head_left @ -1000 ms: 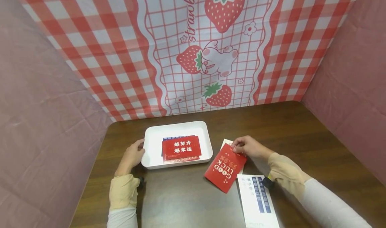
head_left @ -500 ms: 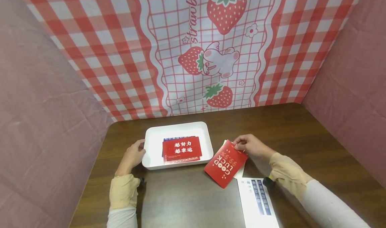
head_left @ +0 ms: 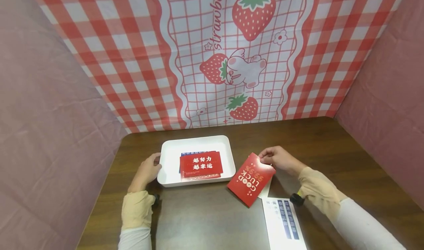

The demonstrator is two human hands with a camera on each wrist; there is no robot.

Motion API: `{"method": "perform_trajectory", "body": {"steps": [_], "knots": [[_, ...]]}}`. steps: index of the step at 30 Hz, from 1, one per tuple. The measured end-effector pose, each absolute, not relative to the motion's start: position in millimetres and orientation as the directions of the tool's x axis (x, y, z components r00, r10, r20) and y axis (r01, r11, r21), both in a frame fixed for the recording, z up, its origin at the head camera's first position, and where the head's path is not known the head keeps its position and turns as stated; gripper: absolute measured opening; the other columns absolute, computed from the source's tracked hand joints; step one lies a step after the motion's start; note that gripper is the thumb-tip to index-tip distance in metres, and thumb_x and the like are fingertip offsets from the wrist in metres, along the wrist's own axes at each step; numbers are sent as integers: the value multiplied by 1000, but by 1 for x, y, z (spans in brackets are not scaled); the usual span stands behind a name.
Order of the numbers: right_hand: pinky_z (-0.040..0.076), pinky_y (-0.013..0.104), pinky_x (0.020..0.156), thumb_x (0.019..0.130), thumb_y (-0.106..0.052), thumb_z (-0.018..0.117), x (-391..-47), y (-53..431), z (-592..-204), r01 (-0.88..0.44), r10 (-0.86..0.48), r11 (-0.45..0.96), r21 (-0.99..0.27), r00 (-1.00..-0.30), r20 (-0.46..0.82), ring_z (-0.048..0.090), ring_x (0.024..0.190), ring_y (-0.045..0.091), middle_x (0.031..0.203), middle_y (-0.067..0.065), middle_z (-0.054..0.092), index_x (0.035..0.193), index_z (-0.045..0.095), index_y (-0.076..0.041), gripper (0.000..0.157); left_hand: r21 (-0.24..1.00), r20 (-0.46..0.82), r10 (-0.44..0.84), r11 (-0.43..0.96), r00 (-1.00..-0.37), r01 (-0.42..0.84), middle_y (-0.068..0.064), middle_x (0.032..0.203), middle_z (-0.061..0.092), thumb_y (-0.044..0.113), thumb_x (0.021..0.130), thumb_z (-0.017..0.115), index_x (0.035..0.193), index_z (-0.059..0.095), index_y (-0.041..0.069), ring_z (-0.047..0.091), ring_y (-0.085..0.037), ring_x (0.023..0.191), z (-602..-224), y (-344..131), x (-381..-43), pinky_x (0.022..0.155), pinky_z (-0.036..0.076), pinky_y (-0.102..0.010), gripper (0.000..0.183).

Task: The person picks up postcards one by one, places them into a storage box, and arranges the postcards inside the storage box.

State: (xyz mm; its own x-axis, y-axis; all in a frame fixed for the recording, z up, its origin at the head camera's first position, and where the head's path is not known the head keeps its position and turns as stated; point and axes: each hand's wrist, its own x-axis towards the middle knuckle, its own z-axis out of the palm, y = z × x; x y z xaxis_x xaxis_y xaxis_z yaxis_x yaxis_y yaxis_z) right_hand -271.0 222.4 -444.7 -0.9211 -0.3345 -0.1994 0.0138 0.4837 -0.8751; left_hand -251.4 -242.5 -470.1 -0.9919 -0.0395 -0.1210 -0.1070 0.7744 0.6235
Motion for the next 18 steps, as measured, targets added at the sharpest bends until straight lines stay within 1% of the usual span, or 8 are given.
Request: {"method": "perform_trajectory", "body": {"steps": [4,13,18], "knots": [[50,27,59,90,-10,63,-271,224,-442,23,-345,479,-878,-915,-211,59,72,12,84,6,66,108,63,12,28,618,-120,-40,779,-992,-106,-26,133,57,7,93,49,142,42,-3,57,-40,120,-470,-242,-252,105,42,-54,50],[53,29,65,91,-13,64,-271,225,-437,71,-321,460,-885,-916,-241,62,76,15,91,8,68,112,62,10,31,611,-92,-43,786,-995,-90,-26,132,58,9,93,50,139,45,-4,56,-41,121,-470,-244,-251,105,41,-55,48],[53,28,65,91,-14,65,-272,225,-435,78,-310,440,-895,-922,-233,62,76,16,90,7,68,112,63,10,32,616,-79,-40,784,-996,-81,-25,132,58,10,94,50,138,47,-4,56,-40,122,-470,-244,-251,106,41,-54,47]]}}
